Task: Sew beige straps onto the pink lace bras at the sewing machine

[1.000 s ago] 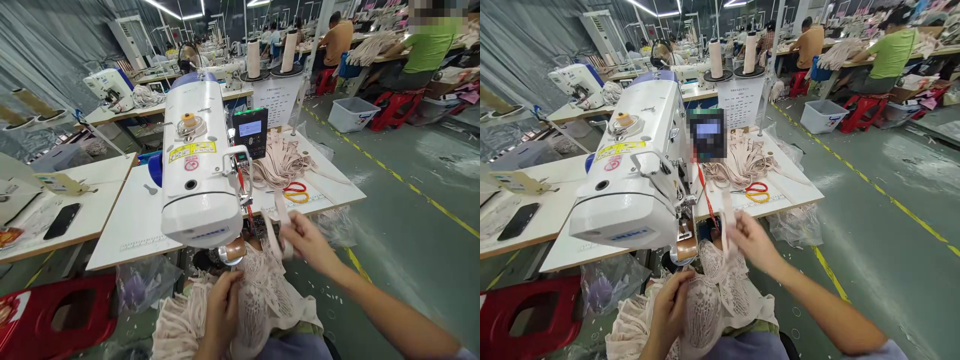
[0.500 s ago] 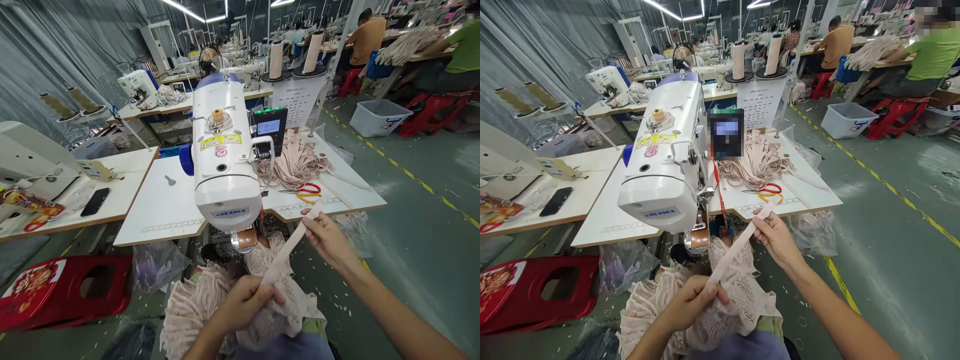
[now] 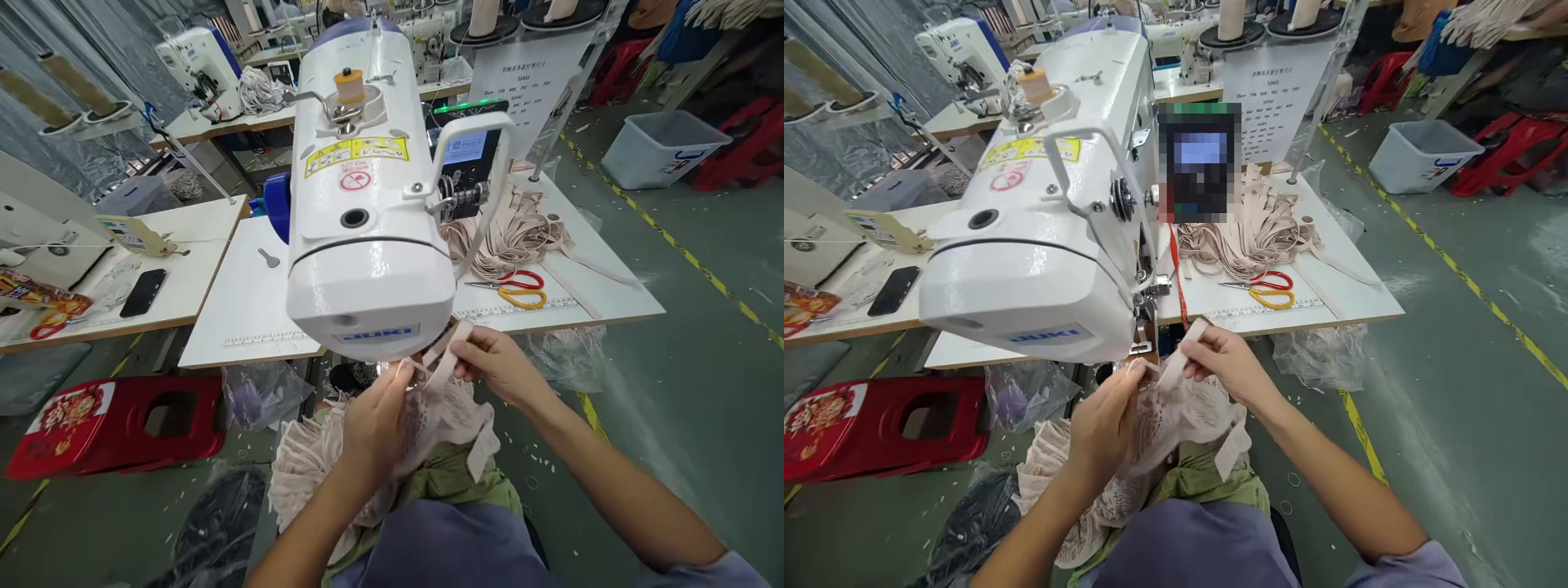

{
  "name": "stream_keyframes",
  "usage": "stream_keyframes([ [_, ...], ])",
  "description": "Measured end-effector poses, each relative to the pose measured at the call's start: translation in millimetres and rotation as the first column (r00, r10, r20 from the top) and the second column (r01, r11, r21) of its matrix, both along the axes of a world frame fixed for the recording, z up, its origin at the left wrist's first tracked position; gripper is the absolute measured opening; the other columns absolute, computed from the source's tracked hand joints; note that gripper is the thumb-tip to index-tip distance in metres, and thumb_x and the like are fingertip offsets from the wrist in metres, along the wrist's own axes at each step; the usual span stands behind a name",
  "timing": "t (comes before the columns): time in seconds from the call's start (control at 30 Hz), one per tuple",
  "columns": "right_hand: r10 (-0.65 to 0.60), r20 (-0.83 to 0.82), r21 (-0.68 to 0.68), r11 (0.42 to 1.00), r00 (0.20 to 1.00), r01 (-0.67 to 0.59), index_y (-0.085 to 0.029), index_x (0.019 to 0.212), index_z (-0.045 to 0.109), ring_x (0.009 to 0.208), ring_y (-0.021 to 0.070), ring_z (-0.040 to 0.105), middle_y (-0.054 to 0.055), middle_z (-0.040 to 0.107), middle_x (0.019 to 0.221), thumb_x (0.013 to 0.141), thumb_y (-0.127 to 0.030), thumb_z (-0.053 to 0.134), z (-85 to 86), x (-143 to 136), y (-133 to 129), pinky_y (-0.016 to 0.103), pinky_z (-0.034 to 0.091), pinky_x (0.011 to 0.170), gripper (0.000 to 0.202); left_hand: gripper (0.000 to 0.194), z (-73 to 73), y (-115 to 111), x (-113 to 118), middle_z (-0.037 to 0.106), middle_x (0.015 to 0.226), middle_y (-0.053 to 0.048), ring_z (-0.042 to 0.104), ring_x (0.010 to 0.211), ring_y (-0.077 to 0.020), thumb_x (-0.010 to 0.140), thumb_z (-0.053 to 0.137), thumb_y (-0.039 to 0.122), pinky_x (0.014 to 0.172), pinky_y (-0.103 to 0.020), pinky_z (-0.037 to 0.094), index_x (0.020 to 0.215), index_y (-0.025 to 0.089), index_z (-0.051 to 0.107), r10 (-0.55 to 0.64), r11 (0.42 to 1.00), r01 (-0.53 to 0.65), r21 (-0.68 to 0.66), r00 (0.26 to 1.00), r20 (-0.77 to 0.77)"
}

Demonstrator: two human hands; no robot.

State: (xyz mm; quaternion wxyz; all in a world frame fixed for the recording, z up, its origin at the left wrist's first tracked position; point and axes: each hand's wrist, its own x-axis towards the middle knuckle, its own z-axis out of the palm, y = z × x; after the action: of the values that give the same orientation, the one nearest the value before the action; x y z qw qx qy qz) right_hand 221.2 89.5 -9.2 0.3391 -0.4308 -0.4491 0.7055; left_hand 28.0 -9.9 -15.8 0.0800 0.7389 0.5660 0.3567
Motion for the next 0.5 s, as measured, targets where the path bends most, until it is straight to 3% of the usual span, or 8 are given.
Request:
stream_keyframes([
  [0.07,0.116,0.012,0.021,0.993,0.993,-0.116,-0.017,0.079,0.063,0.056,0.0101,0.059,0.000,0.065,0.066,0.065,-0.047,0.081,4.0,-8,6,0.022,0.048,0.054,0.038,0.033,-1.3,1,-3,0.068,0.113,-0.013,0.070,0.091,-0.0175,0.099,0.041,0.021,0.072,-0.023,0.055,0.119,0.018,0.067,0.090,0.996,-0.090,0.006,0.993,-0.071],
  [0.13,0.164,0.024,0.049,0.985,0.986,-0.165,-0.017,0.080,0.062,0.058,0.0100,0.057,-0.001,0.064,0.068,0.065,-0.040,0.078,7.7,-15,8,0.023,0.049,0.056,0.032,0.032,1.1,0,-3,0.063,0.107,-0.012,0.064,0.071,-0.0124,0.099,0.043,0.026,0.061,-0.022,0.052,0.116,0.018,0.069,0.144,0.988,-0.148,-0.035,0.985,-0.090],
  [0.2,0.193,0.074,0.099,0.975,0.978,-0.199,-0.018,0.079,0.060,0.056,0.0104,0.054,-0.003,0.060,0.065,0.067,-0.036,0.074,10.1,-21,12,0.024,0.047,0.054,0.026,0.033,4.9,0,-4,0.059,0.096,-0.008,0.059,0.065,-0.0115,0.098,0.044,0.029,0.058,-0.022,0.049,0.117,0.019,0.069,0.154,0.983,-0.162,-0.091,0.984,-0.085],
  [0.3,0.193,0.219,0.226,0.943,0.956,-0.242,-0.019,0.076,0.058,0.054,0.0117,0.051,-0.003,0.058,0.063,0.071,-0.033,0.067,8.9,-25,18,0.025,0.043,0.051,0.018,0.034,8.2,0,-12,0.059,0.084,-0.005,0.061,0.070,-0.0150,0.098,0.044,0.030,0.060,-0.023,0.049,0.120,0.021,0.068,0.111,0.979,-0.121,-0.165,0.992,-0.067],
  [0.5,0.041,0.421,0.462,0.850,0.906,-0.253,-0.021,0.084,0.061,0.063,0.0167,0.056,0.001,0.063,0.072,0.079,-0.032,0.062,0.3,-30,25,0.028,0.047,0.057,0.012,0.035,2.8,8,-35,0.074,0.100,-0.009,0.069,0.094,-0.0215,0.098,0.043,0.034,0.079,-0.027,0.053,0.121,0.020,0.066,-0.067,0.948,0.075,-0.308,0.997,0.036],
])
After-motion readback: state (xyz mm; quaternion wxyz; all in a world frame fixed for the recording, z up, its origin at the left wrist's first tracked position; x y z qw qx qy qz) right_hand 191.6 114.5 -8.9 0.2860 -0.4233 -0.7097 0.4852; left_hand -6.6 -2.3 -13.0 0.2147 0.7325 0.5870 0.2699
